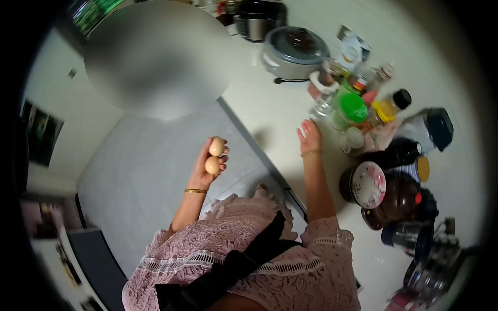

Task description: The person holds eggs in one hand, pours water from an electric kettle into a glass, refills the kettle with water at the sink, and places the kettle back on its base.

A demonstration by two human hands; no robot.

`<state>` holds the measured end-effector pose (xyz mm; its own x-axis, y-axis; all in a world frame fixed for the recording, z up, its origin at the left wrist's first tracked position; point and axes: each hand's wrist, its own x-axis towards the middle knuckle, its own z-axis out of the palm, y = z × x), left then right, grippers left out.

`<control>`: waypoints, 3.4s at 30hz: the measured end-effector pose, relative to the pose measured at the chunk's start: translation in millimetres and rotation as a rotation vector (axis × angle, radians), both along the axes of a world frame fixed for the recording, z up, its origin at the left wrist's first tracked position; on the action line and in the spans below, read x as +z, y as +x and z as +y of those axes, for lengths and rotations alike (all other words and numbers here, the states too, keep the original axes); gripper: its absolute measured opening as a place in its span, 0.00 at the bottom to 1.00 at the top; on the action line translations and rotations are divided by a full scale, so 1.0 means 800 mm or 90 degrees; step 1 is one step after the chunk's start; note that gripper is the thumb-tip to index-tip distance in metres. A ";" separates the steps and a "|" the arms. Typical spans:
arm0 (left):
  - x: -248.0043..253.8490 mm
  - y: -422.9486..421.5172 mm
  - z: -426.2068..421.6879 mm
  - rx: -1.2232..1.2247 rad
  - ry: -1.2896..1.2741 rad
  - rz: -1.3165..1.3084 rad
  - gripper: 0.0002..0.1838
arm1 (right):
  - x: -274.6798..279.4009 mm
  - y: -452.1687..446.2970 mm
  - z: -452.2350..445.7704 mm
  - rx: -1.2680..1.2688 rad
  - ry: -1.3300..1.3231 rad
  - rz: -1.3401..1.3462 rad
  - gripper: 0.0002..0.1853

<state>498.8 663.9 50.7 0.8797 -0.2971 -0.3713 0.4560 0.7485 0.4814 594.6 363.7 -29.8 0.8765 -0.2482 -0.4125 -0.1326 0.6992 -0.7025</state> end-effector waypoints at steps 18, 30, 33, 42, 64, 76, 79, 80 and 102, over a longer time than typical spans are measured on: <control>-0.059 0.260 -0.047 -0.295 0.024 0.066 0.21 | -0.057 0.142 -0.012 -0.225 -0.078 0.184 0.11; -0.067 0.385 -0.154 -0.844 -0.036 0.019 0.20 | 0.011 -0.049 0.094 -0.415 -0.267 0.199 0.14; -0.049 0.323 -0.203 -0.951 -0.010 0.020 0.20 | 0.046 -0.146 0.145 -0.526 -0.272 0.227 0.15; -0.030 0.030 -0.273 -1.186 0.076 -0.078 0.21 | 0.049 -0.426 0.313 -0.907 -0.257 0.418 0.14; -0.074 -0.582 -0.370 -1.492 0.084 0.022 0.20 | 0.106 -1.019 0.389 -1.443 -0.190 0.639 0.12; -0.055 -0.755 -0.453 -1.438 -0.003 0.017 0.22 | 0.100 -1.390 0.305 -0.953 -0.426 1.332 0.18; -0.074 -0.759 -0.462 -1.370 -0.035 0.065 0.22 | 0.078 -1.458 0.269 -0.738 -0.297 1.368 0.17; -0.076 -0.759 -0.461 -1.358 -0.028 0.058 0.22 | 0.068 -1.480 0.259 -0.657 -0.268 1.350 0.17; -0.044 -0.933 -0.418 -1.141 0.100 0.037 0.22 | -0.034 -1.667 0.213 -0.100 -0.196 1.305 0.12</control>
